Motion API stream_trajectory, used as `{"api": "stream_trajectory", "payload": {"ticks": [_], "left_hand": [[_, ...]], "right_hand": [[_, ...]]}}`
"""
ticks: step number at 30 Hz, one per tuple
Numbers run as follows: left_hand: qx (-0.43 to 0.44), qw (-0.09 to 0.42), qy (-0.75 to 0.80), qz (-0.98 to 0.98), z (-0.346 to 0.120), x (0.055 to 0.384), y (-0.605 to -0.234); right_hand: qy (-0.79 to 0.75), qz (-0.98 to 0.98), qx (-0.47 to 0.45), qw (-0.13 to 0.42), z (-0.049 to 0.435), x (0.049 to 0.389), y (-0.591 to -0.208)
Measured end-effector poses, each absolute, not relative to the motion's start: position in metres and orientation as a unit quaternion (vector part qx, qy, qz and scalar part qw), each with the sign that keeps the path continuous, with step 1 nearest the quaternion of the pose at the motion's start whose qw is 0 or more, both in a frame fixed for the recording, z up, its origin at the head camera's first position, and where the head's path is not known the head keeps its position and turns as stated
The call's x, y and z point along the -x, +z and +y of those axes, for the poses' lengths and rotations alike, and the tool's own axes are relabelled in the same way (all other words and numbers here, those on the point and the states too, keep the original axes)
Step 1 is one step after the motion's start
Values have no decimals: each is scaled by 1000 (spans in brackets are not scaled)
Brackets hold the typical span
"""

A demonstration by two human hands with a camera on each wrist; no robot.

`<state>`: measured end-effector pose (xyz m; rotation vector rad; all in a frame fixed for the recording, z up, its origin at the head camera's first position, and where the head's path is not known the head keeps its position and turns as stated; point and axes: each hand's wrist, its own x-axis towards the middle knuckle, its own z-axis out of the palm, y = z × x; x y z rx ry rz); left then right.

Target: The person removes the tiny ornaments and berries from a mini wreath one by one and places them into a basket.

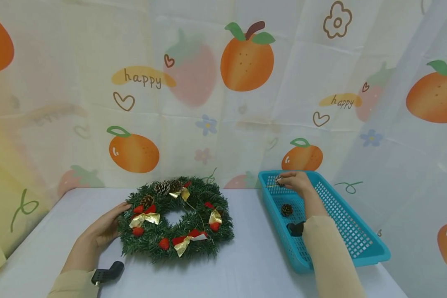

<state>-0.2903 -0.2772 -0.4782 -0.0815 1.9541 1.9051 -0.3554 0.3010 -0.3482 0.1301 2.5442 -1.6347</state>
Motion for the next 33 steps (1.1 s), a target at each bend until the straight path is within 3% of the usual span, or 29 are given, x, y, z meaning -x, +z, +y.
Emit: {"api": "stream_trajectory", "payload": {"ticks": [33], "left_hand": [[34,209,684,698,-278,291,-477]], "right_hand": [[-536,840,-74,37,305,358,-366]]}}
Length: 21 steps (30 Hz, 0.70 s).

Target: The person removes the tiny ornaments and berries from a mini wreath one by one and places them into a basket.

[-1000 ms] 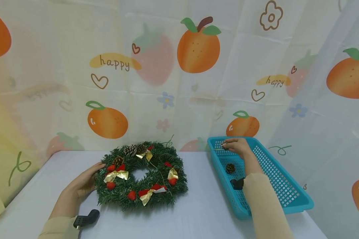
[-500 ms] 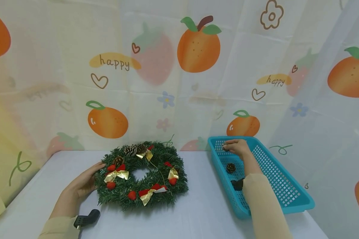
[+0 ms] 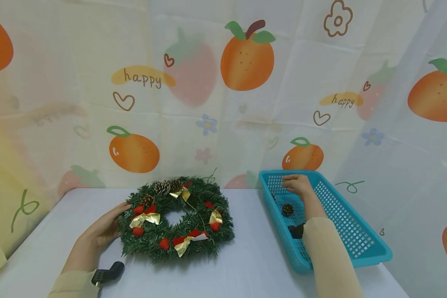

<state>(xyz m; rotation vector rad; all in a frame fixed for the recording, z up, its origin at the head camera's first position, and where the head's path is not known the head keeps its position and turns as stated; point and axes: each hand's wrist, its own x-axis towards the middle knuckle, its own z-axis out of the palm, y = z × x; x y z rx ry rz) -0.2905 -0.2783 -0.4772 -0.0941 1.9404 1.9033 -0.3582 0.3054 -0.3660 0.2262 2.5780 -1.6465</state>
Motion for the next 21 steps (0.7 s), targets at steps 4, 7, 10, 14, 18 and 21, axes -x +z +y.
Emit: {"api": "stream_trajectory", "payload": {"ticks": [4,7,10,14,18,21], "left_hand": [[34,209,682,700,-278,290,-476],[33,210,683,699,-278,289,-474],[30,213,685,696,-278,288,-474],[31,214,685,696,-277,288,-475],[33,211,684,697,-278,288,-476],[31,210,683,699,-279,289,-477]], "right_hand": [[-539,839,-73,36,304,356,-363],[-540,838,-73,38,303,354,-361],[-538,839,-73,39,302,353,-358],[-532,843,-73,38,302,353,-355],[-529,845,-71,39,303,354,-351],[-528,846,-61,39,304,355,-347]]}}
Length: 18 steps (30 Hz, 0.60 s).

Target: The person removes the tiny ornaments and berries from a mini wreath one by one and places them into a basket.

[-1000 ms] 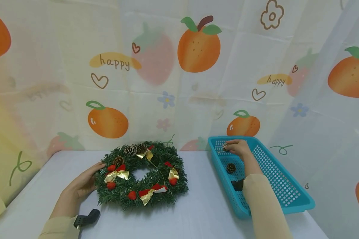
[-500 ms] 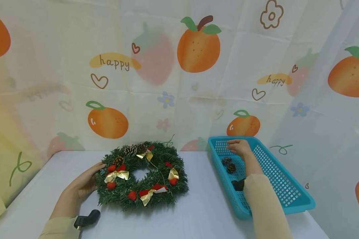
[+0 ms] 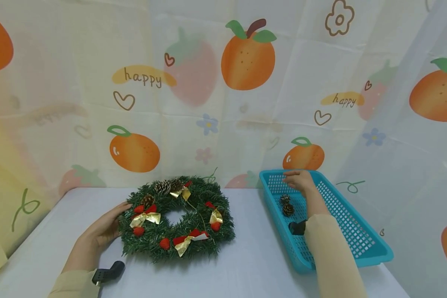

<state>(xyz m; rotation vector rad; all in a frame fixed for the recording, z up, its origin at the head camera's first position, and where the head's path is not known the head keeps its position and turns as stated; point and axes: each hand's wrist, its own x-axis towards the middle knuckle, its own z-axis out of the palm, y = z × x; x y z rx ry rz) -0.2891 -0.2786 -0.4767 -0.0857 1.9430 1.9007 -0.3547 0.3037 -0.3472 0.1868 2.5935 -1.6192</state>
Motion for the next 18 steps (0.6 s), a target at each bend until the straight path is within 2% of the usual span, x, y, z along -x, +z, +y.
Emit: {"api": "stream_trajectory", "payload": {"ticks": [18], "left_hand": [[33,211,675,706,-279,291,-478]], "right_hand": [[-524,849,-60,26,303,360,-324]]}}
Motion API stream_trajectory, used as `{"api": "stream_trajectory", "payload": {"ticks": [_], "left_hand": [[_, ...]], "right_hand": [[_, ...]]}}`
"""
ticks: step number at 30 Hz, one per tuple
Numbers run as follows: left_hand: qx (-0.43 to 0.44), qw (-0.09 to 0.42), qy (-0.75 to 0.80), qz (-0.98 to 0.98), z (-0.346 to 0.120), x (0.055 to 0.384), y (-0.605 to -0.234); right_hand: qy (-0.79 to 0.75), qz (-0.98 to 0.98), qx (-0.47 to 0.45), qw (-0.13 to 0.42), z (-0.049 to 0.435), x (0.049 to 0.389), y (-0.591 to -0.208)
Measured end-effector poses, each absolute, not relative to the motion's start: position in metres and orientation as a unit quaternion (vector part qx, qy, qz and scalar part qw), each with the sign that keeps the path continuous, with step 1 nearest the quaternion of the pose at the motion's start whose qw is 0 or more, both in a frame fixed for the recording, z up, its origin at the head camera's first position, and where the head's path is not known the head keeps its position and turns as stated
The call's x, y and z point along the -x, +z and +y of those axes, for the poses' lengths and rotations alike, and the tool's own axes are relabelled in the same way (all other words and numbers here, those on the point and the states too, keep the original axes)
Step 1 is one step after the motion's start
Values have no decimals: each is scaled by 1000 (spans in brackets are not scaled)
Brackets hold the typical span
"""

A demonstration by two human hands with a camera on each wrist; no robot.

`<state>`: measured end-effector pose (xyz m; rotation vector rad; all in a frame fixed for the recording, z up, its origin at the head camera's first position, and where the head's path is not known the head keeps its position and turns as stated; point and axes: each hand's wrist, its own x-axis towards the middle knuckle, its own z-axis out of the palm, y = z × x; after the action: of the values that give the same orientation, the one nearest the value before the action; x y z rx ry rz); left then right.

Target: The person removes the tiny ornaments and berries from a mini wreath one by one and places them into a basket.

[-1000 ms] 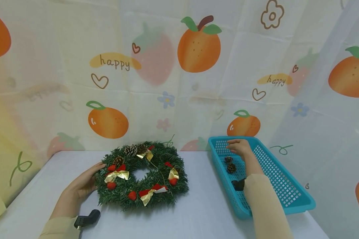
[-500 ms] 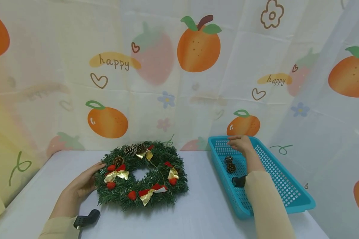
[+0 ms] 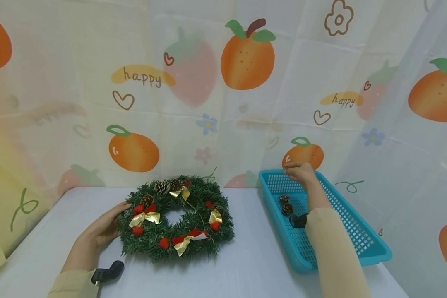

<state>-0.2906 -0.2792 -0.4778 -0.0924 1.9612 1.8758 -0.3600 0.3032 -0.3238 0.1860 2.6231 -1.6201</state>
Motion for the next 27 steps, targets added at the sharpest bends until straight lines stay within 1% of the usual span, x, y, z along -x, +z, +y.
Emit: {"api": "stream_trajectory", "payload": {"ticks": [6,15,27], "left_hand": [[29,210,679,703,-278,290,-477],[25,213,682,700,-279,290,-476],[25,212,683,699,-277,289,-474]], "right_hand": [[-518,854,-50,17,298,363,-317],[-527,849,-15,34,285,364,-306],[-544,838,-24,34,267,368,-302]]}}
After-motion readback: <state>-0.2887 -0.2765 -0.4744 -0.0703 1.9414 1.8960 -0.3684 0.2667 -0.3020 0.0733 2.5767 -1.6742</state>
